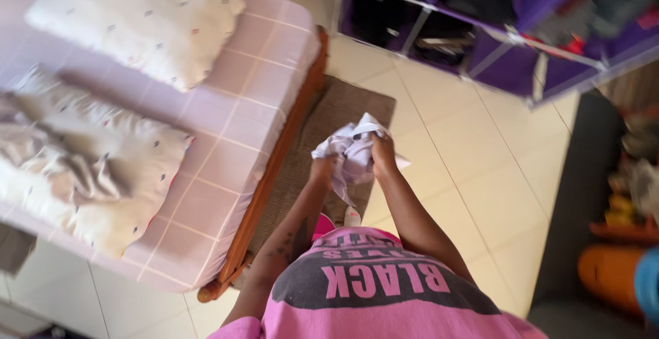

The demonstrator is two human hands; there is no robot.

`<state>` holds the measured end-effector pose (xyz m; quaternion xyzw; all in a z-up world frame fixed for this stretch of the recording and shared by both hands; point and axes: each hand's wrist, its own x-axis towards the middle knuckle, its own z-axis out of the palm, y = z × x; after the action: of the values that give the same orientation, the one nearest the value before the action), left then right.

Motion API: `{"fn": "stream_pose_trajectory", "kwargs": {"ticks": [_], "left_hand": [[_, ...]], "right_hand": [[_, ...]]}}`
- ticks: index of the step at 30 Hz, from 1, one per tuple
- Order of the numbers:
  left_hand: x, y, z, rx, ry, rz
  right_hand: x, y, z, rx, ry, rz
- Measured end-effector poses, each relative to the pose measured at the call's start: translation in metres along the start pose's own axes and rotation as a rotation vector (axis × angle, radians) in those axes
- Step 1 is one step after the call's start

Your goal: The person makes a bed by tucking in the sheets, placing two pillows, and then putting a pillowcase on one of the pillows.

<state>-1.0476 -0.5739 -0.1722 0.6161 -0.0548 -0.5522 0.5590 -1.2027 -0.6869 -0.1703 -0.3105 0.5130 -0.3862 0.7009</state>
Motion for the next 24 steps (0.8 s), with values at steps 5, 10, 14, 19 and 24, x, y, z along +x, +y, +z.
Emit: {"fn": "stream_pose_trajectory", "kwargs": {"ticks": [5, 10, 14, 19, 24], "left_hand": [[0.026, 0.061, -0.085, -0.177, 0.539, 0.254], [0.005, 0.160, -0.187, -0.655, 0.900, 0.507], [-0.028, 0.227, -0.245, -0.714, 1.009, 0.766], [-0.026, 0.282, -0.309, -0.764, 0.943, 0.911], [0.043, 0.251, -0.371, -0.550, 1.107, 0.494]], "right_hand": [[0.026, -0.048, 0.058, -0.250, -0.002, -0.251], [0.072, -0.078, 0.151, -0.155, -0.137, -0.439], [0.118, -0.095, 0.220, -0.259, -0.060, -0.397], [0.156, -0.103, 0.285, -0.108, -0.160, -0.538], [0.178, -0.077, 0.330, -0.312, -0.210, -0.211]]}}
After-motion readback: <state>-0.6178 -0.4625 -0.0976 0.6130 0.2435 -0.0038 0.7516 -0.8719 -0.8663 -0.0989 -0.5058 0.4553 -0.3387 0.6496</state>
